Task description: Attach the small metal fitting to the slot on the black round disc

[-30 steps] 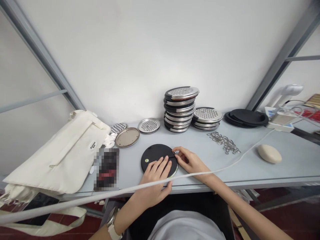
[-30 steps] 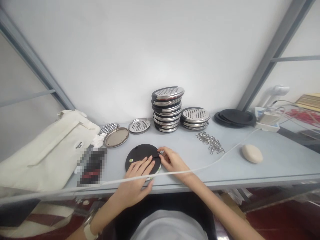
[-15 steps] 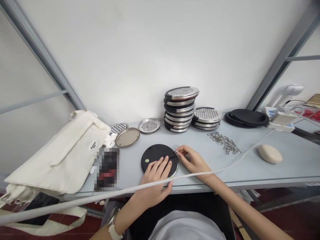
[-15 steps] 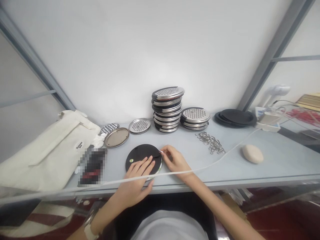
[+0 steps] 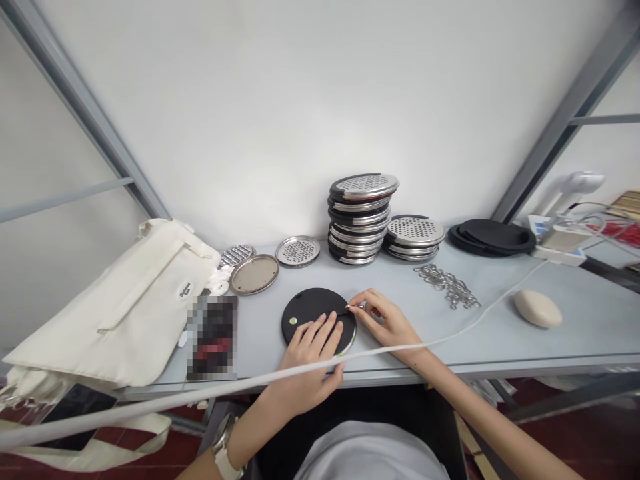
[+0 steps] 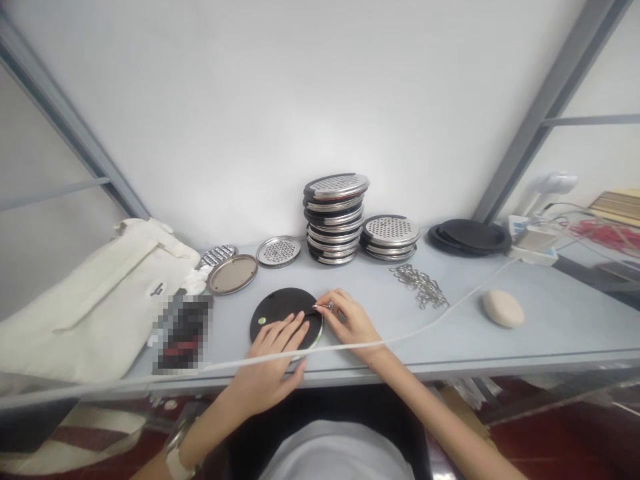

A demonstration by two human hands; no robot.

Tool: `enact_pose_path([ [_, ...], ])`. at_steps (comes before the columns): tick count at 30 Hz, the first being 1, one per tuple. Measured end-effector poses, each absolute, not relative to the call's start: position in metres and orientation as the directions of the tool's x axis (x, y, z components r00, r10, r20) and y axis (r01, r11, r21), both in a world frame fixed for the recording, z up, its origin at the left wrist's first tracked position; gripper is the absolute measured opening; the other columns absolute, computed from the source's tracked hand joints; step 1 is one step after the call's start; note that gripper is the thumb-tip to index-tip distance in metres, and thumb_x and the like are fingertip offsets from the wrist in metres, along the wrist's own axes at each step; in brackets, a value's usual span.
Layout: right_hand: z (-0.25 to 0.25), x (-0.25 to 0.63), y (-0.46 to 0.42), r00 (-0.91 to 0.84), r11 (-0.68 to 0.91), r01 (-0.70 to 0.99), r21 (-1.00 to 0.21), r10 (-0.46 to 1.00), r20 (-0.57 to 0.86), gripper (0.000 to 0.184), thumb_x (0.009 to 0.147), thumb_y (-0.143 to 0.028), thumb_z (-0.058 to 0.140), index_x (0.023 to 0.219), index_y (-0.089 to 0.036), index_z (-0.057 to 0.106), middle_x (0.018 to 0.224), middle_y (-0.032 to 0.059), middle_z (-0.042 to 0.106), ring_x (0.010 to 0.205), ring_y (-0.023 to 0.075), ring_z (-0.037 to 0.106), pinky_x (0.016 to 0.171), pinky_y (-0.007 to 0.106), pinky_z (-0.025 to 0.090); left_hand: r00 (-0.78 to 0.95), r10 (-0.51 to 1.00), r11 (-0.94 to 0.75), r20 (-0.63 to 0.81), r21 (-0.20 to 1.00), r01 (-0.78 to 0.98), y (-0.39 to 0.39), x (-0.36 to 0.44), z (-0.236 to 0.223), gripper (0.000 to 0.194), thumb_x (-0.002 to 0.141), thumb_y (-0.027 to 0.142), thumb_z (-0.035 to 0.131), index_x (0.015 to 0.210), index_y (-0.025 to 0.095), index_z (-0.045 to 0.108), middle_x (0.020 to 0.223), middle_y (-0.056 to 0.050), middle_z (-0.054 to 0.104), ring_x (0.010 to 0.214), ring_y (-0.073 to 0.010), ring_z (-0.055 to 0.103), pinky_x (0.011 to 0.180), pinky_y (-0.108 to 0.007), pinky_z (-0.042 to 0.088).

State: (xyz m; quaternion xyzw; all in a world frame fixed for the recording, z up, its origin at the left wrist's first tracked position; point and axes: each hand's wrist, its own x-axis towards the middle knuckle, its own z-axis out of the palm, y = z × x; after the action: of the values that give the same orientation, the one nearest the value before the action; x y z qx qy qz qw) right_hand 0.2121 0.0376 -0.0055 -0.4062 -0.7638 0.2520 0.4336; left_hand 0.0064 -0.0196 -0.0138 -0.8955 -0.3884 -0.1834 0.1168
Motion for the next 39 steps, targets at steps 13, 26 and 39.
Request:
enact_pose_path([
  [13,-0.013,0.213,0.041,-0.255,0.494,0.406,-0.769,0.869,0.424,0.021,0.093,-0.034,0.045,0.086,-0.019,0.057,0.078,0.0028,0.058,0.064,0.014,0.052,0.062,0.026,0.046,0.633,0.649,-0.674,0.421,-0.067,0.736,-0.019,0.006,-0.015,0.054,0.092,0.031,0.043,0.141,0.012,0.037,0.146,-0.013,0.036,0.131,-0.027,0.038,0.103,-0.041,0.034],
  [26,-0.022,0.211,0.049,-0.263,0.494,0.371,-0.786,0.868,0.421,0.018,0.092,-0.025,0.046,0.104,-0.018,0.058,0.08,0.0032,0.061,0.068,0.0154,0.056,0.067,0.029,0.047,0.641,0.657,-0.673,0.398,-0.074,0.736,-0.019,0.006,-0.015,0.054,0.091,0.027,0.043,0.142,0.01,0.036,0.147,-0.013,0.034,0.133,-0.0278,0.034,0.104,-0.042,0.032],
  [39,-0.017,0.21,0.046,-0.319,0.496,0.411,-0.765,0.864,0.389,0.021,0.089,-0.022,0.048,0.103,-0.015,0.062,0.077,0.0031,0.055,0.063,0.0133,0.053,0.059,0.026,0.045,0.648,0.649,-0.682,0.398,-0.074,0.728,-0.017,0.006,-0.017,0.055,0.091,0.025,0.043,0.142,0.01,0.034,0.147,-0.013,0.034,0.133,-0.0282,0.034,0.103,-0.042,0.035],
])
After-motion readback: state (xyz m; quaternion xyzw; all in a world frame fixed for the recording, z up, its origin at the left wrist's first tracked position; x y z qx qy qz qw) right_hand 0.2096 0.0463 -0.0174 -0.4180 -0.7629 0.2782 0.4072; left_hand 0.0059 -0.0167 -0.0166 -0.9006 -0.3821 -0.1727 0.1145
